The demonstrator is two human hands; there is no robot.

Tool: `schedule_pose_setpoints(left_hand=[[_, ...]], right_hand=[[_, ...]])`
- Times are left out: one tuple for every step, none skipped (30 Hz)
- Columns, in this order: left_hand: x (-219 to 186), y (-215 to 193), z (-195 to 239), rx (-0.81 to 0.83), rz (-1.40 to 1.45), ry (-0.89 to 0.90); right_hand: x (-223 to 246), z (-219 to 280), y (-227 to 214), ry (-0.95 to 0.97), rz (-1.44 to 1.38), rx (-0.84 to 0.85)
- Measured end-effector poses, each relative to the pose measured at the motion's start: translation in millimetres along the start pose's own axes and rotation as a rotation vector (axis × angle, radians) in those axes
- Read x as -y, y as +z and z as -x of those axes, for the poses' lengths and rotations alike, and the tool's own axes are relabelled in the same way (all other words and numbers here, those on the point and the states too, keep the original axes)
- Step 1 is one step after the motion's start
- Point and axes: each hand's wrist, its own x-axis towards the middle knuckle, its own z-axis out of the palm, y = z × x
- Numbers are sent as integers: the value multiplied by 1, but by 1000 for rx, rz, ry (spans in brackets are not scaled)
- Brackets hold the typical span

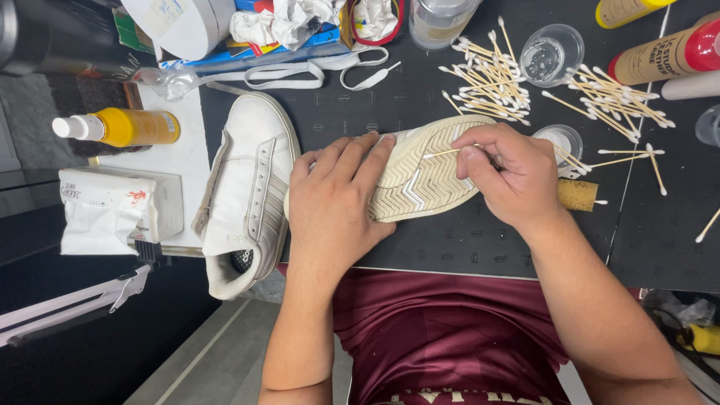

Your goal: The person cleans the sole of a white sneaker using a cotton swab. They repeatedly dip the swab into a small container of white liquid and scrub the textured pattern on the bottom of the shoe.

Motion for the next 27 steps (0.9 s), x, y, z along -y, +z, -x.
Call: schedule_pose_setpoints(left_hand=[[0,0,0,0,0,-1],[0,0,0,0,0,-2],[0,1,0,-3,-3,0],[0,1,0,-5,-6,2],[0,1,0,-7,-9,5],[1,1,0,-5,-8,3],[0,0,0,-2,-5,2],[0,0,0,1,-3,1],[1,0,0,-1,-5,4],[1,0,0,-2,-7,8],[1,0,0,-2,-9,11],[1,0,0,0,-5,5],[0,0,0,1,0,1],[0,0,0,2,4,-3],[0,0,0,2,0,-2],[0,0,0,1,-5,0],[0,0,0,0,-8,-1],[0,1,0,-1,-13,2],[0,1,0,-2,-17,4],[0,1,0,-3,-21,7],[0,1,0,-2,-15,5],[0,0,0,-1,-10,3],[0,0,0,1,-4,3],[0,0,0,1,-3,4],[0,0,0,2,-1,3],[0,0,0,3,0,3],[0,0,0,-1,-3,1]], right_hand=[[0,0,0,-2,1,1],[0,0,0,-5,8,0],[-1,0,0,-9,14,0],[-1,0,0,-12,20,-1],[-1,0,0,-9,11,-3],[-1,0,0,-5,1,-5],[-1,1,0,0,-8,-8],[-1,1,0,2,-10,-8],[-1,1,0,3,-13,-8],[-1,1,1,4,-16,-8],[-1,1,1,3,-12,-8],[-1,1,1,1,-9,-7],[-1,1,1,-2,-4,-8],[-1,1,0,-3,-4,-8],[-1,1,0,-5,-4,-7],[-1,1,0,-6,-5,-7],[-1,1,0,-6,-1,-8],[-2,1,0,-6,2,-10],[-2,2,0,-5,6,-11],[-2,2,0,-4,10,-11],[-2,2,0,-5,16,-12],[-2,2,-1,-5,22,-14],[-3,2,-1,-5,24,-15],[-3,2,0,-6,26,-15],[-3,2,0,-5,26,-15],[-3,3,-1,-15,18,-20],[-2,4,-2,-24,10,-26]])
